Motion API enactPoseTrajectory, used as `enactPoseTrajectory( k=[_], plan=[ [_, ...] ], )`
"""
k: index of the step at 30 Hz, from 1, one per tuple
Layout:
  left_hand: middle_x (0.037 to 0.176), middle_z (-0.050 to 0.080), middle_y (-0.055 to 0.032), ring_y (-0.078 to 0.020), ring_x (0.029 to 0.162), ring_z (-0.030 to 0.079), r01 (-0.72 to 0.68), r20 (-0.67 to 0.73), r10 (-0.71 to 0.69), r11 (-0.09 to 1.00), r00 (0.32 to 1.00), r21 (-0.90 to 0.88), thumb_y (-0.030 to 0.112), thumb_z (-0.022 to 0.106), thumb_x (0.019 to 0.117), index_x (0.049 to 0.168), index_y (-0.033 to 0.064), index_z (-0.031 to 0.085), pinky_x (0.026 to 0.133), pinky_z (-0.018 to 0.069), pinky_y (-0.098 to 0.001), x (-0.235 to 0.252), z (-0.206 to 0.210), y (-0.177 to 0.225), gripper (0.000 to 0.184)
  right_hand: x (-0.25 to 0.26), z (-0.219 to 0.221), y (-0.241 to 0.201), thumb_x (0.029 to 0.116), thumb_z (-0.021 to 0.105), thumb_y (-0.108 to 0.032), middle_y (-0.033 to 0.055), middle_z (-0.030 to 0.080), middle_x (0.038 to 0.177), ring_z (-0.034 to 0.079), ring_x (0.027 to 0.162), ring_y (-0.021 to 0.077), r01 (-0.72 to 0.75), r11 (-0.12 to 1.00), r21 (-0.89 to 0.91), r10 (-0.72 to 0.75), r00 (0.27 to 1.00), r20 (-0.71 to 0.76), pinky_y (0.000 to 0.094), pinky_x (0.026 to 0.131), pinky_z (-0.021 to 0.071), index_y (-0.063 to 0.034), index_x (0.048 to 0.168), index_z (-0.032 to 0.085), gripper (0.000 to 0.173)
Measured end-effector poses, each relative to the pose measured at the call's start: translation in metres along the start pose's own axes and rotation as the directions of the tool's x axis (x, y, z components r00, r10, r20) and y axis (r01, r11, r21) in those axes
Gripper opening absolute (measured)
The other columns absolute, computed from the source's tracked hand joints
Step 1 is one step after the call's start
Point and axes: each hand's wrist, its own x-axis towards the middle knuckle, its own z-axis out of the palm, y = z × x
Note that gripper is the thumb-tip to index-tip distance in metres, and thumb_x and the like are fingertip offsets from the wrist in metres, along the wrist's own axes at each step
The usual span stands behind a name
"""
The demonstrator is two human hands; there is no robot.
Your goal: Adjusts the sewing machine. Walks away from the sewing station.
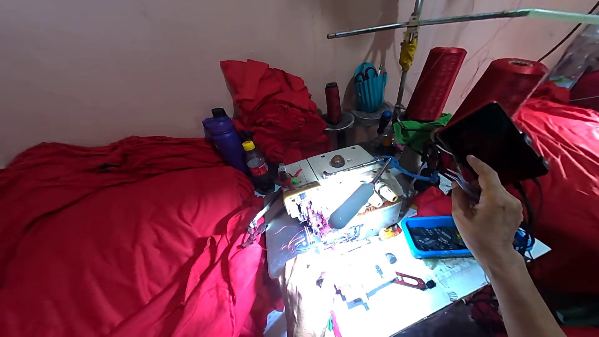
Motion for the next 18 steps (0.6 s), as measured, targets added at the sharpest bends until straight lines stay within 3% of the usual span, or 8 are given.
enactPoseTrajectory(
  k=[5,8,11,13,15,18],
  plan=[
    [0.09,0.073,-0.0096,-0.0304,0.093,0.068,0.006,-0.002,-0.006,1.0,1.0,0.011,0.025,0.065,0.084,0.083,0.0069,0.079,0.084,0.0499,-0.0497,-0.001,0.001,-0.001,0.023,-0.006,0.001,-0.002,0.0966,0.056,-0.003,0.031,0.069,0.11,0.067,0.079,0.0491,-0.01,0.999,0.032,0.01,1.0,0.02,0.0653,0.064,0.0478,0.0027,0.143,0.054,0.047],
    [0.092,0.073,-0.0103,-0.0312,0.094,0.068,0.012,-0.001,-0.012,1.0,1.0,0.009,0.025,0.065,0.0834,0.084,0.0066,0.078,0.084,0.0495,-0.0505,-0.001,0.001,0.0,0.023,-0.006,0.002,0.001,0.0974,0.058,-0.005,0.0306,0.068,0.097,0.064,0.072,0.0471,-0.022,0.999,0.043,0.021,1.0,0.02,0.0632,0.061,0.0466,0.003,0.143,0.054,0.046],
    [0.091,0.074,-0.0108,-0.0307,0.093,0.069,0.012,-0.008,-0.012,1.0,1.0,0.018,0.028,0.065,0.0855,0.085,0.007,0.079,0.086,0.0497,-0.0492,0.0,0.001,0.001,0.026,-0.008,-0.001,0.006,0.0991,0.056,-0.007,0.0314,0.069,0.107,0.067,0.081,0.0472,-0.003,0.996,0.085,0.001,1.0,0.013,0.0637,0.068,0.0495,0.0036,0.136,0.06,0.039],
    [0.091,0.074,-0.0099,-0.0291,0.094,0.068,0.023,0.0,-0.023,1.0,1.0,-0.004,0.027,0.066,0.0857,0.084,0.0074,0.079,0.088,0.0494,-0.048,0.0,0.0,0.001,0.023,-0.014,-0.003,0.005,0.1011,0.055,-0.01,0.031,0.069,0.107,0.066,0.079,0.0409,0.018,0.991,0.133,-0.022,0.999,0.031,0.0564,0.069,0.0512,0.0057,0.131,0.064,0.035],
    [0.092,0.074,-0.0098,-0.029,0.096,0.068,0.038,0.007,-0.038,0.999,0.999,-0.024,0.025,0.067,0.0848,0.085,0.0078,0.08,0.089,0.0485,-0.048,-0.001,-0.001,0.001,0.021,-0.026,-0.005,-0.003,0.1021,0.053,-0.015,0.0264,0.067,0.095,0.056,0.067,0.0258,0.021,0.978,0.21,-0.036,0.997,0.071,0.0416,0.061,0.0465,0.0073,0.125,0.065,0.034],
    [0.094,0.074,-0.0093,-0.0278,0.097,0.068,0.065,0.015,-0.065,0.997,0.998,-0.044,0.024,0.068,0.0848,0.088,0.0079,0.08,0.089,0.0479,-0.0478,-0.001,0.0,0.001,0.021,-0.052,-0.005,-0.024,0.0998,0.054,-0.018,0.0181,0.067,0.083,0.056,0.063,0.0145,-0.054,0.945,0.323,-0.012,0.98,0.199,0.0301,0.058,0.048,0.0066,0.118,0.068,0.033]
  ],
)
